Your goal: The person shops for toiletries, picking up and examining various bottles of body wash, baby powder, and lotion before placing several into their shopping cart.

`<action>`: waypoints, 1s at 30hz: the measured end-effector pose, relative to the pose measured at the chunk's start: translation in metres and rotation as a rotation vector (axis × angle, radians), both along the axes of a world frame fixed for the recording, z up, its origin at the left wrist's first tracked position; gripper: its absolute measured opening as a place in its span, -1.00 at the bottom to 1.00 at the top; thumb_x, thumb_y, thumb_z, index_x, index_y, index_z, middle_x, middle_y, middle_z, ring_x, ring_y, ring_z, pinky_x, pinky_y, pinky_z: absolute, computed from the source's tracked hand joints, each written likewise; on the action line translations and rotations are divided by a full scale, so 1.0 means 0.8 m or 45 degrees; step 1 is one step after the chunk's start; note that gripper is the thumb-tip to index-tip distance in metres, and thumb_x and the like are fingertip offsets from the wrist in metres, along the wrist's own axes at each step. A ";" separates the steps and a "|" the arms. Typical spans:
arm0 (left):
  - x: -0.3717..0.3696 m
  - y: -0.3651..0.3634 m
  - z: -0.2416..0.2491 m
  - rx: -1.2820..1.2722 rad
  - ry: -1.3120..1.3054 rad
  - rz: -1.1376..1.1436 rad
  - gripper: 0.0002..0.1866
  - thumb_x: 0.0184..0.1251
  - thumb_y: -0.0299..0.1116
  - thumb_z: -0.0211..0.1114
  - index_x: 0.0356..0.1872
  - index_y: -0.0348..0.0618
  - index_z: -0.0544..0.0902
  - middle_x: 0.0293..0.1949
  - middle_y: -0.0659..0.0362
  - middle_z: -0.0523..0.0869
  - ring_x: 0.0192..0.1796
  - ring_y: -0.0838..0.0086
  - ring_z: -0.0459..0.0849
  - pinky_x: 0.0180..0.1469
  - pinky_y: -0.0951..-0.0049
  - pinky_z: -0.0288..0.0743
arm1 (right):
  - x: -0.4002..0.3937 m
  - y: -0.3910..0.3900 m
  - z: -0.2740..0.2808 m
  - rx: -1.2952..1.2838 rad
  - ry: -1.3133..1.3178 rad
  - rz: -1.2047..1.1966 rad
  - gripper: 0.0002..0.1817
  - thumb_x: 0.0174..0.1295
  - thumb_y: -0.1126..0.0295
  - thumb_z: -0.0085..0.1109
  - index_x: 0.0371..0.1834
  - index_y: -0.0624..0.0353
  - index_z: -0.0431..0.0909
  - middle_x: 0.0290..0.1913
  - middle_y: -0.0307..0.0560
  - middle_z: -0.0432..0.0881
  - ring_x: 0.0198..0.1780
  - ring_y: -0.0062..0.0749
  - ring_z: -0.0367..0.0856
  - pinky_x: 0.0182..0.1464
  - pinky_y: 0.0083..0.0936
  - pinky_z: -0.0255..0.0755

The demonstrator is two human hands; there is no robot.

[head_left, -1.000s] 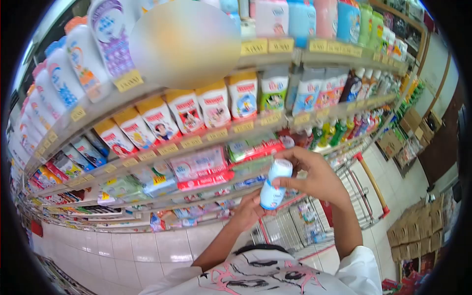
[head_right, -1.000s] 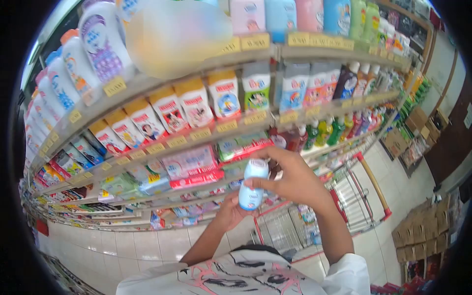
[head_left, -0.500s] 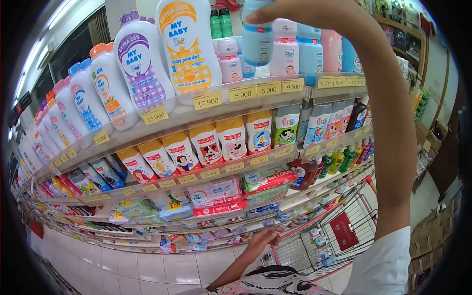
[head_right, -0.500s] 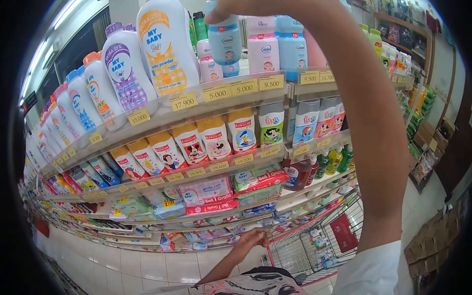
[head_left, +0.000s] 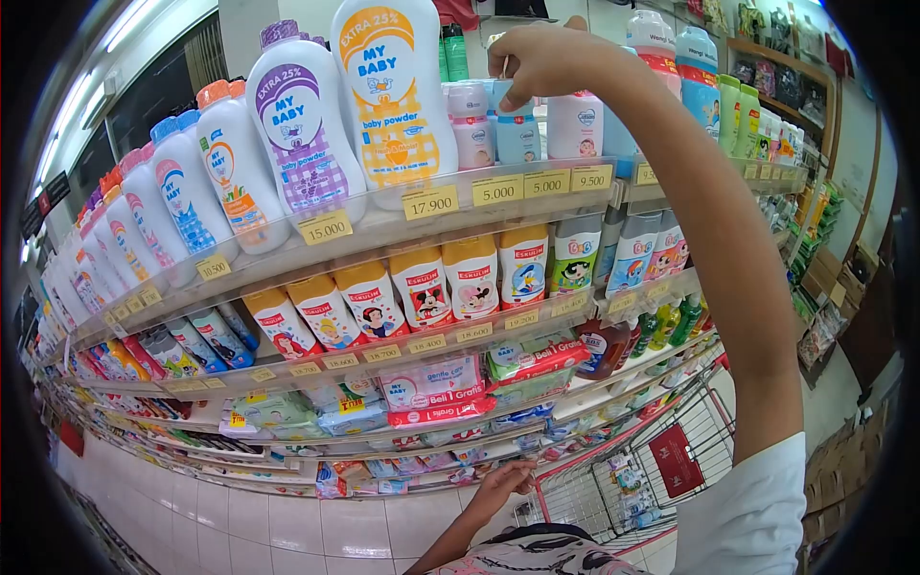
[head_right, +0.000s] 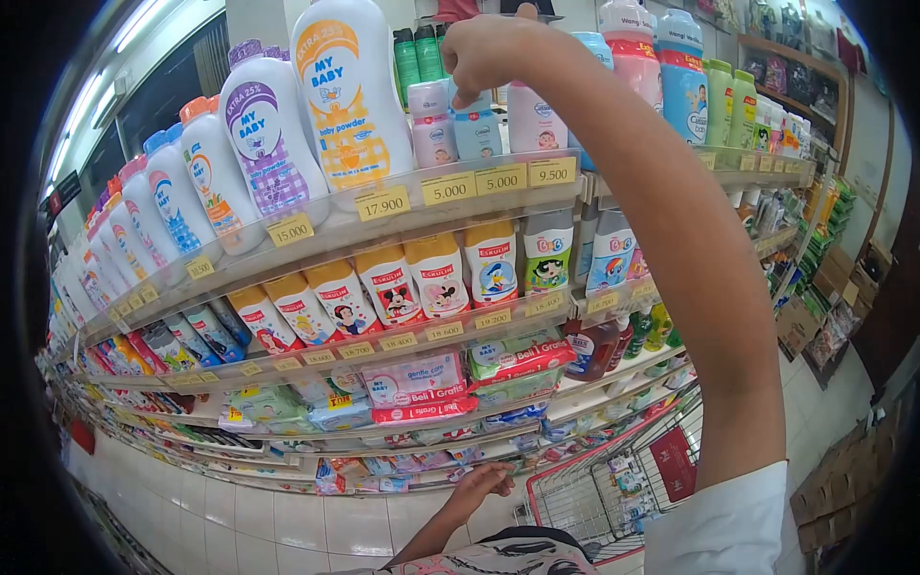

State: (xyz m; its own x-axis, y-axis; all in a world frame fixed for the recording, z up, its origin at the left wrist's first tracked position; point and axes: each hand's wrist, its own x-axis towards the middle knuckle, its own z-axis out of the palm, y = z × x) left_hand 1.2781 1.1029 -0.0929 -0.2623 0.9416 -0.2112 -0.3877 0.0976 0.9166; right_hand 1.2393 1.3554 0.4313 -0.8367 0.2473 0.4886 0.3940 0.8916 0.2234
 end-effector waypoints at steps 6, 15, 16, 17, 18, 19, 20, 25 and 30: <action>-0.005 0.000 -0.005 -0.024 0.045 -0.011 -0.67 0.52 -0.27 0.04 0.15 -0.22 0.53 -0.21 0.16 0.66 -0.16 0.53 0.61 0.00 0.48 0.49 | -0.015 0.002 -0.008 0.027 0.016 -0.075 -0.52 -0.06 0.15 0.49 -0.04 0.03 0.62 -0.08 -0.15 0.71 0.03 -0.32 0.63 0.08 -0.22 0.11; -0.001 -0.004 -0.010 -0.054 0.052 -0.010 -0.67 0.53 -0.26 0.03 0.15 -0.19 0.53 -0.22 0.18 0.64 -0.16 0.55 0.60 0.00 0.48 0.49 | -0.012 -0.005 -0.013 0.025 0.039 -0.126 -0.56 0.00 0.20 0.46 -0.04 0.05 0.61 -0.10 -0.17 0.71 0.05 -0.30 0.60 0.12 -0.18 0.09; -0.001 -0.004 -0.010 -0.058 0.060 -0.012 -0.67 0.53 -0.26 0.03 0.15 -0.19 0.53 -0.22 0.18 0.64 -0.16 0.55 0.60 0.00 0.48 0.49 | -0.014 -0.003 -0.013 0.021 0.046 -0.128 -0.56 0.00 0.20 0.46 -0.04 0.05 0.61 -0.10 -0.17 0.71 0.05 -0.30 0.60 0.12 -0.18 0.09; -0.001 -0.004 -0.010 -0.059 0.072 -0.021 -0.67 0.53 -0.25 0.03 0.15 -0.18 0.53 -0.22 0.18 0.64 -0.16 0.55 0.60 0.00 0.47 0.49 | -0.018 0.000 -0.012 0.034 0.032 -0.131 -0.56 0.01 0.21 0.45 -0.03 0.05 0.60 -0.10 -0.16 0.71 0.07 -0.29 0.59 0.13 -0.16 0.10; -0.001 -0.005 -0.009 -0.061 0.084 -0.031 -0.67 0.53 -0.25 0.03 0.15 -0.18 0.53 -0.22 0.18 0.64 -0.16 0.54 0.60 0.00 0.47 0.49 | -0.021 0.003 -0.012 0.045 0.018 -0.134 -0.56 0.01 0.21 0.45 -0.02 0.05 0.60 -0.09 -0.15 0.70 0.09 -0.28 0.57 0.15 -0.14 0.10; -0.001 -0.005 -0.009 -0.066 0.092 -0.032 -0.67 0.53 -0.25 0.03 0.15 -0.18 0.53 -0.22 0.18 0.64 -0.16 0.54 0.60 0.00 0.47 0.49 | -0.023 0.006 -0.013 0.039 0.026 -0.136 -0.56 0.01 0.21 0.45 -0.02 0.05 0.60 -0.09 -0.15 0.70 0.09 -0.28 0.57 0.15 -0.14 0.10; -0.001 -0.005 -0.008 -0.071 0.094 -0.037 -0.67 0.53 -0.25 0.03 0.15 -0.18 0.53 -0.22 0.18 0.64 -0.16 0.54 0.60 0.00 0.47 0.49 | -0.024 0.005 -0.014 0.049 0.032 -0.133 -0.56 0.01 0.22 0.44 -0.02 0.06 0.60 -0.08 -0.13 0.70 0.11 -0.27 0.55 0.17 -0.13 0.09; 0.000 -0.007 -0.019 -0.079 0.095 -0.038 -0.66 0.53 -0.24 0.04 0.15 -0.19 0.53 -0.21 0.17 0.64 -0.16 0.55 0.60 0.01 0.46 0.50 | -0.007 -0.008 -0.013 0.048 0.067 -0.110 -0.54 0.01 0.22 0.44 0.01 0.08 0.59 -0.08 -0.09 0.69 0.17 -0.24 0.51 0.18 -0.16 0.17; 0.008 -0.005 -0.032 -0.109 0.078 -0.027 -0.66 0.51 -0.22 0.07 0.12 -0.19 0.56 -0.21 0.18 0.64 -0.16 0.54 0.60 0.01 0.46 0.49 | 0.063 -0.025 -0.033 0.079 0.524 0.405 -0.61 0.08 0.19 0.37 -0.07 0.14 0.64 -0.10 0.02 0.68 0.04 -0.21 0.56 0.14 -0.20 0.24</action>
